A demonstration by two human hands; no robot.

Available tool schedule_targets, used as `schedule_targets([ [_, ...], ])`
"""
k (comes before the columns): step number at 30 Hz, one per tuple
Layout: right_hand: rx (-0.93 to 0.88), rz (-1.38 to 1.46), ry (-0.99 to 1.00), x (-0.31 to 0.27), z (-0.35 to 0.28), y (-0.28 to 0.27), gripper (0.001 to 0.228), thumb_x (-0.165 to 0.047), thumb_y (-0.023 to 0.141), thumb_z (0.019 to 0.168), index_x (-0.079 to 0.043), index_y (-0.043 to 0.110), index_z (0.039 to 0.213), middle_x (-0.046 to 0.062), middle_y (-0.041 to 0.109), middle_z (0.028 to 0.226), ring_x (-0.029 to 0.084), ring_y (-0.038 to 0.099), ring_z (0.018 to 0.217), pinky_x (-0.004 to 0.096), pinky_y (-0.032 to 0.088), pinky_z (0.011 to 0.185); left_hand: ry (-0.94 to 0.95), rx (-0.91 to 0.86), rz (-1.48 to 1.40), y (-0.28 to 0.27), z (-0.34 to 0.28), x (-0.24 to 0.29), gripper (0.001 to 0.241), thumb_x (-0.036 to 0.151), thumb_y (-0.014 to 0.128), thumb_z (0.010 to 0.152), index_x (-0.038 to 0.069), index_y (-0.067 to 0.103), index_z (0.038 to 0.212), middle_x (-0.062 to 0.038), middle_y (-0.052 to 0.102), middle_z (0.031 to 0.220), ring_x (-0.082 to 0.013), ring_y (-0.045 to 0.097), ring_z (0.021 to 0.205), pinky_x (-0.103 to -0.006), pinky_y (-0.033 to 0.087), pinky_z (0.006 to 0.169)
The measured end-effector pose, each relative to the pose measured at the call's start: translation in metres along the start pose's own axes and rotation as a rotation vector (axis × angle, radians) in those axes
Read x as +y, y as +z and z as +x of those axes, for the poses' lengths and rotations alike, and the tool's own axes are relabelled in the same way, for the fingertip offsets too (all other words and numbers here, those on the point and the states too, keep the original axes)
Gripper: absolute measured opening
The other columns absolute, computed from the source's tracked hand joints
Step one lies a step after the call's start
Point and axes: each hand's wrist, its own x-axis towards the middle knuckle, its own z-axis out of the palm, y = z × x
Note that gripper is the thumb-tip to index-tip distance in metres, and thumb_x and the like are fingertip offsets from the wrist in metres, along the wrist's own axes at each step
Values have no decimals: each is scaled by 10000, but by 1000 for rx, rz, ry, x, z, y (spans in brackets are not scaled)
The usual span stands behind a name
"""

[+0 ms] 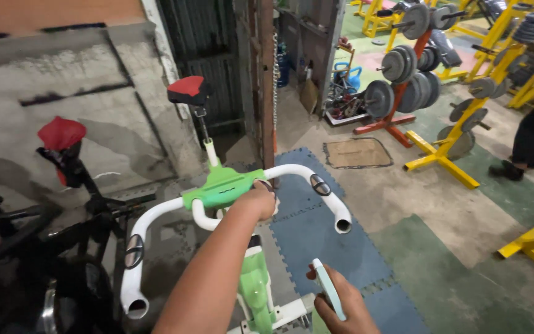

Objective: Wiping down a stationary bike with a cloth and spray bottle in a gym setting.

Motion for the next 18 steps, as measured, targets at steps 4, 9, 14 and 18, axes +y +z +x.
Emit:
schedule_targets([
  [4, -16, 7, -79, -10, 2, 11, 604, -64, 638, 740, -124, 621, 1340, 38, 788, 1182, 178, 755, 996, 299, 571, 867, -237, -105, -463, -37, -68, -3, 694, 364, 297, 1078, 4, 94, 1636, -259, 546, 1447, -460, 589, 1237, -536, 460, 1028],
  [9, -15, -9, 1, -29, 9, 25, 451, -36, 606, 721, -128, 742, 1141, 25, 767, 775, 130, 666, 636, 251, 549, 647, -161, 108, -336, -38, -119, -11, 504, 424, 343, 1015, 219, 534, 1434, -101, 633, 1382, -417, 604, 1189, -535, 450, 994],
  [14, -48, 17, -46, -23, 13, 32, 480, -46, 630, 747, -101, 709, 1217, 39, 814, 893, 127, 705, 672, 273, 578, 693, -76, 598, -409, -1, -152, -18, 410, 372, 395, 1014, 170, 719, 1165, -46, 743, 1078, -293, 606, 1079, -497, 280, 1113],
  [18, -39, 16, -67, -24, 18, 37, 512, -31, 638, 733, -98, 695, 1238, 30, 849, 1027, 127, 740, 740, 266, 592, 730, -155, 803, -433, 39, -149, -37, 410, 447, 407, 1016, 243, 690, 1231, 64, 667, 1269, -241, 456, 1355, -530, 221, 1151],
])
